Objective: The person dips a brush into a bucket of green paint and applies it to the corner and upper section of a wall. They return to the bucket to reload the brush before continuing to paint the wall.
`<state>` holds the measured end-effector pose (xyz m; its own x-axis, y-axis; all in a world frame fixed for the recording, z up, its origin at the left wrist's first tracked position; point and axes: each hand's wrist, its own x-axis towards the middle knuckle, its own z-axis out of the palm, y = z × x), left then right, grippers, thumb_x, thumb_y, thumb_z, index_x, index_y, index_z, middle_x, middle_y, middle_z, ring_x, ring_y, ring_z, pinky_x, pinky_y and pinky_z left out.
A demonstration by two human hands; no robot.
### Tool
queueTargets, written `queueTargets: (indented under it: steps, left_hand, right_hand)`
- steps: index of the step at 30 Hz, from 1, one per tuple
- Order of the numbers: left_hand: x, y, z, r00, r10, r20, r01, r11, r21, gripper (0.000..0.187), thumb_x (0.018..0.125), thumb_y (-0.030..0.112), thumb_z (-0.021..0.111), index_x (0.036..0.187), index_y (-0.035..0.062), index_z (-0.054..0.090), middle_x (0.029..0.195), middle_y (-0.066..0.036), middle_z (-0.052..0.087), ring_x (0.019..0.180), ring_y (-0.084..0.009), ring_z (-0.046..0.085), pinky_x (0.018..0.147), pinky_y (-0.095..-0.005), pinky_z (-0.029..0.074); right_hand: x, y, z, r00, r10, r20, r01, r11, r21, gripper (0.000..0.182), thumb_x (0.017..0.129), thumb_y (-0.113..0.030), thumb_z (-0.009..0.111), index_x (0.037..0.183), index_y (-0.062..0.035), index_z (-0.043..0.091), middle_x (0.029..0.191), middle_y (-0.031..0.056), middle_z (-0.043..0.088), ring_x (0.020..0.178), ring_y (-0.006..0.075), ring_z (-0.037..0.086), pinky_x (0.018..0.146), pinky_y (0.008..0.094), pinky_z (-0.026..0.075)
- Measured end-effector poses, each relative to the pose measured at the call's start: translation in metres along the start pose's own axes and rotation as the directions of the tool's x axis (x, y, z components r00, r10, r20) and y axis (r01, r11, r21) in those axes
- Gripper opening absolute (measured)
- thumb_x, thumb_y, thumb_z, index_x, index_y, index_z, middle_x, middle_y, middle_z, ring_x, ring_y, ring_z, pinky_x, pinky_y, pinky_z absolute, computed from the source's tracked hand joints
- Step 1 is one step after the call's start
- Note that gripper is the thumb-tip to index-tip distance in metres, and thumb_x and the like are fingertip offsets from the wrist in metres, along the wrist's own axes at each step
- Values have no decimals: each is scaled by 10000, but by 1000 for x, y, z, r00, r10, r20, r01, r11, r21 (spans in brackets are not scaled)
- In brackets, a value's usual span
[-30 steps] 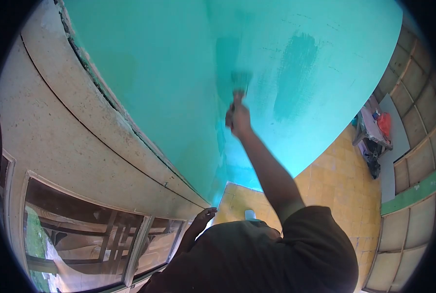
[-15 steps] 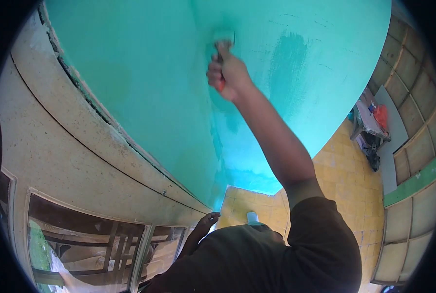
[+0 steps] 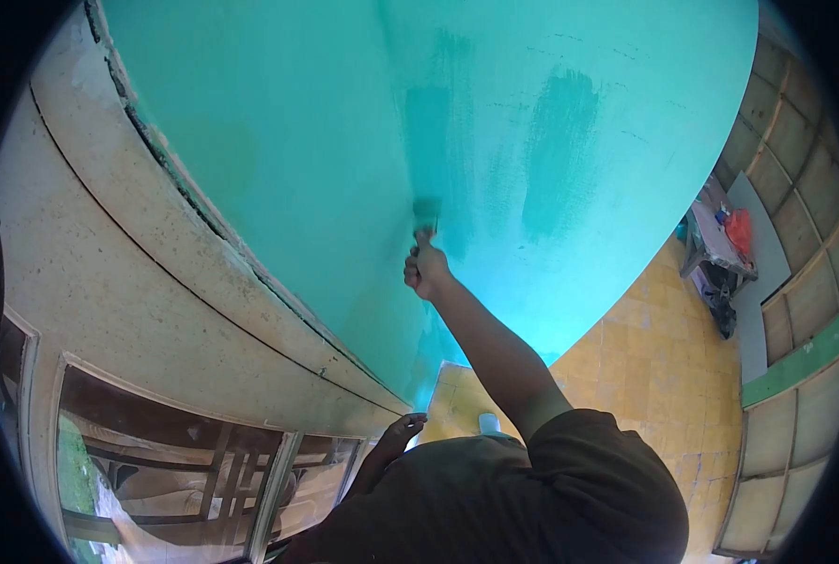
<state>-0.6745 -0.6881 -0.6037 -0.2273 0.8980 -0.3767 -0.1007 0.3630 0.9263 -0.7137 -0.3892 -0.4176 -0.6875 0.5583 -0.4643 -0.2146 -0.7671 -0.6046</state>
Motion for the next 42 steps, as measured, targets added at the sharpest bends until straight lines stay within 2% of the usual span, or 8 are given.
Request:
queueTargets:
  steps: [4, 12, 18, 28, 30, 34, 37, 42]
  left_hand:
    - [-5, 4, 0, 1000, -8, -11, 8, 999, -32, 442, 876, 308, 531, 1189, -2, 485, 1168, -123, 529, 1089, -182, 484, 943, -301, 358]
    - [-6, -9, 2, 999, 27, -29, -29, 998, -64, 442, 879, 304, 529, 1187, -9, 485, 1162, -119, 533, 1074, -181, 494, 936, -291, 359]
    - [-8, -12, 3, 999, 12, -33, -14, 999, -41, 441, 881, 300, 528, 1181, -21, 487, 1150, -119, 541, 1072, -175, 496, 935, -288, 363]
    - [-9, -12, 0, 999, 19, -28, -19, 1000, 13, 434, 887, 302, 519, 1185, -12, 487, 1163, -124, 537, 1073, -184, 498, 936, -293, 366]
    - [-10, -6, 2, 1000, 8, -24, -8, 1000, -1, 435, 887, 304, 519, 1183, -13, 489, 1163, -124, 537, 1073, -186, 498, 936, -294, 366]
    - [-10, 2, 3, 999, 14, -34, -13, 1000, 26, 446, 885, 317, 520, 1183, -13, 490, 1161, -121, 539, 1073, -185, 498, 939, -295, 363]
    - [-12, 8, 1, 999, 11, -46, -9, 999, 51, 458, 880, 329, 524, 1184, -12, 490, 1162, -121, 539, 1080, -187, 494, 942, -296, 358]
    - [-5, -14, 1, 1000, 9, -28, -10, 1000, -28, 450, 882, 329, 524, 1182, -5, 494, 1156, -117, 542, 1089, -181, 485, 946, -297, 353]
  right_hand:
    - [11, -1, -5, 980, 198, -10, -194, 969, 150, 323, 915, -402, 409, 735, -137, 362, 522, -34, 275, 411, 101, 294, 354, 226, 234]
    - [-78, -143, 130, 893, -145, 425, 110, 988, 106, 341, 940, -362, 350, 733, -91, 364, 561, -14, 308, 447, 98, 304, 364, 218, 269]
    - [-119, -148, 162, 790, -476, 387, 591, 760, -271, 402, 918, -466, 357, 838, -75, 408, 554, -30, 275, 456, 87, 258, 379, 221, 213]
    - [-12, -61, 57, 719, -683, 132, 610, 528, -590, 566, 861, -589, 376, 666, -64, 458, 556, 29, 430, 425, 115, 390, 361, 269, 328]
    - [11, -14, 12, 788, -614, 52, 498, 584, -641, 566, 853, -596, 385, 669, -64, 440, 542, 28, 409, 414, 121, 371, 353, 270, 312]
    - [22, 35, -36, 980, 61, -190, -128, 921, -367, 500, 862, -547, 426, 733, -64, 407, 533, 2, 356, 405, 110, 329, 354, 246, 279]
    - [20, 26, -39, 976, 170, -137, -206, 923, -326, 444, 888, -486, 428, 772, -58, 418, 539, -8, 356, 416, 101, 329, 368, 234, 279]
    - [-55, -81, 55, 982, -125, 145, 173, 902, -397, 304, 918, -373, 431, 819, -86, 452, 566, -39, 342, 443, 82, 301, 370, 223, 232]
